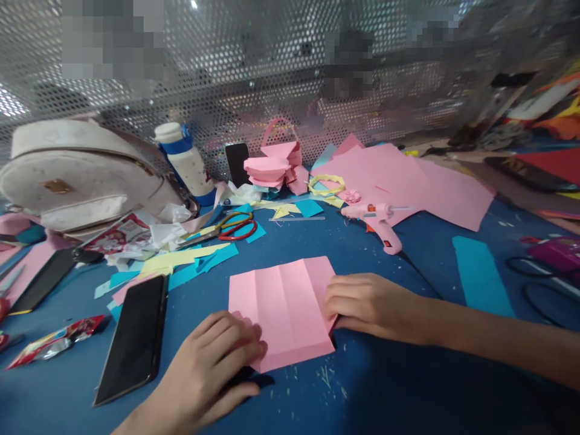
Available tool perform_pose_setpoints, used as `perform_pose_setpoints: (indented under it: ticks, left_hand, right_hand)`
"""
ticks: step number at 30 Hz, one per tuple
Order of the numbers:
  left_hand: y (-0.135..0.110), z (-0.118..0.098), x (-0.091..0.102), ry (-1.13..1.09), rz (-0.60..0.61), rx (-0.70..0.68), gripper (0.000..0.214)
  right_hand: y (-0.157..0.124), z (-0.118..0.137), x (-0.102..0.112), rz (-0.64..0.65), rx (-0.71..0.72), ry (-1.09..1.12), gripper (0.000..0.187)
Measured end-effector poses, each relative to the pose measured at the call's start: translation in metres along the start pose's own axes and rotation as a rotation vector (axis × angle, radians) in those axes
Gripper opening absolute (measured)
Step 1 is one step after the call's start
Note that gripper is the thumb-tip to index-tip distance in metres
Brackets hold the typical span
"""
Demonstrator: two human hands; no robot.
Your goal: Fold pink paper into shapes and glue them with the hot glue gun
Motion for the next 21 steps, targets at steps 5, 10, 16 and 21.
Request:
perform_pose_setpoints:
  ticks: [5, 10, 16, 21]
  left_hand:
    - [0.031, -0.016, -0.008, 0.006, 0.147, -0.042, 0.057]
    - [0.054, -0.018, -0.019, -0.021, 0.364, -0.025, 0.077]
    - [0.067, -0.02, -0.022, -0.023, 0.478, -0.008, 0.085]
    - [0.072, -0.018, -0.025, -0.039, 0.486, 0.015, 0.083]
  right_hand:
    - [-0.024, 0.001, 0.003, -0.117, 0.047, -0.027, 0.023]
    - [-0.042, 0.006, 0.01, -0.284, 0.021, -0.198, 0.024]
    - [-0.052, 0.0, 0.011, -0.354, -0.092, -0.223, 0.027]
    - [-0.056, 0.0, 0.007, -0.377, -0.095, -0.206, 0.029]
Point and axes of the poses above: each hand's wrist, its own y-axis towards the middle knuckle, its own x-axis out of the back of the hand, z = x × y, the point moved 7 cm from there along y, towards the middle knuckle, and after that the axes turned 9 degrees about -x, right-handed, at the moved point
